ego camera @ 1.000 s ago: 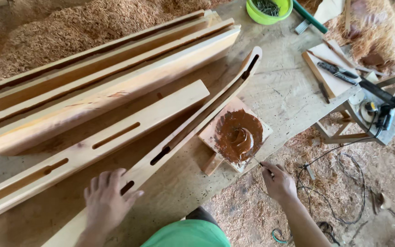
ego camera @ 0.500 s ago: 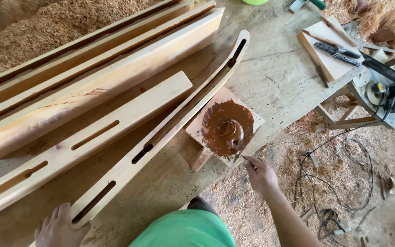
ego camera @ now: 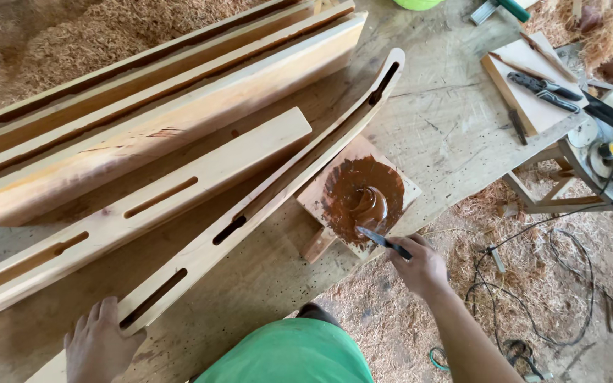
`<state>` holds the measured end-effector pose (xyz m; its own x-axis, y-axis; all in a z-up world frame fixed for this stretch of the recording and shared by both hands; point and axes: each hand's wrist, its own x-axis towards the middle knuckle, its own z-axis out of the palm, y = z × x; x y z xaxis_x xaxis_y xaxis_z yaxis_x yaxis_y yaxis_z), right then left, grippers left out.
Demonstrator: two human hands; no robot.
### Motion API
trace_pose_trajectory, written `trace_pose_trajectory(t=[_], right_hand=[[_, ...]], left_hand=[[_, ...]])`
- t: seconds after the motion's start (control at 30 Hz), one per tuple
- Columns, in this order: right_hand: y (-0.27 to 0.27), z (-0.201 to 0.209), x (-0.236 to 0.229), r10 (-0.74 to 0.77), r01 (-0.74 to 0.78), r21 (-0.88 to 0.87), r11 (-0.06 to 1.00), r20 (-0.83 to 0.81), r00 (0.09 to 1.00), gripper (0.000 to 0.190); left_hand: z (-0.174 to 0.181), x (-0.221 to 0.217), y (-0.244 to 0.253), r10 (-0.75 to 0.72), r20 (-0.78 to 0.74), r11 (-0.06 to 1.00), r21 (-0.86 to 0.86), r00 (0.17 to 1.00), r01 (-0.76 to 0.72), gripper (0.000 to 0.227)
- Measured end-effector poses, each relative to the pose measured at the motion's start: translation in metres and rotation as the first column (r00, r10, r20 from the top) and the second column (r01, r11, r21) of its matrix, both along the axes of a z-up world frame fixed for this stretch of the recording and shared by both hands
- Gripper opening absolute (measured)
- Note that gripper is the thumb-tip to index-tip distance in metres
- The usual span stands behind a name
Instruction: The person uses a putty knife to scoop wood filler from a small board and applies it into the elongated slots of several curved wooden pieces. The person works on one piece at a time, filling the slots and then setting the piece aside before moving to the next.
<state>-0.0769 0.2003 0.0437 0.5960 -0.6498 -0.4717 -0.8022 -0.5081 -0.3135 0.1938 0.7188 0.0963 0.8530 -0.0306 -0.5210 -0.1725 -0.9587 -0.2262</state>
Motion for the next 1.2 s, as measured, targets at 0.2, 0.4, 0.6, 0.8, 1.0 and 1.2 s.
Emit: trace_pose_trajectory(t=[0.2, 0.4, 0.6, 0.8, 1.0, 1.2], right_hand=[[-0.015, 0.005, -0.002, 0.066, -0.061, -0.05, 0.997, 0.121, 0.99, 0.027], [-0.02, -0.003, 0.013, 0.086, -0.087, 0.011, 0.996, 0.041, 0.995, 0.03], [-0.02, -0.012, 0.015, 0.043, -0.041, 0.101, 0.994, -0.02, 0.999, 0.034], [-0.011, -0.023, 0.013, -0.291, 0.331, 0.347, 0.877, -0.163, 0.943, 0.041], [-0.001, -0.044, 0.006, -0.323, 0.344, 0.414, 0.842, -0.122, 0.938, 0.037], [0.024, -0.034, -0.009, -0.414, 0.275, 0.664, 0.695, 0.057, 0.909, 0.036]], left_hand=[[0.003, -0.005, -0.004, -0.04, 0.045, 0.999, -0.031, 0.998, 0.041, 0.092], [0.008, -0.004, -0.008, -0.024, 0.04, 1.0, -0.015, 0.999, 0.024, 0.092], [0.011, -0.005, -0.009, -0.025, 0.043, 0.999, -0.027, 0.999, 0.026, 0.092], [0.008, -0.005, -0.009, -0.029, 0.014, 0.999, 0.014, 0.999, 0.029, 0.092], [0.01, 0.013, 0.017, -0.115, -0.124, 0.99, -0.093, 0.986, 0.103, 0.113], [0.033, 0.021, 0.069, -0.073, -0.286, 0.996, -0.066, 0.955, 0.056, 0.134]])
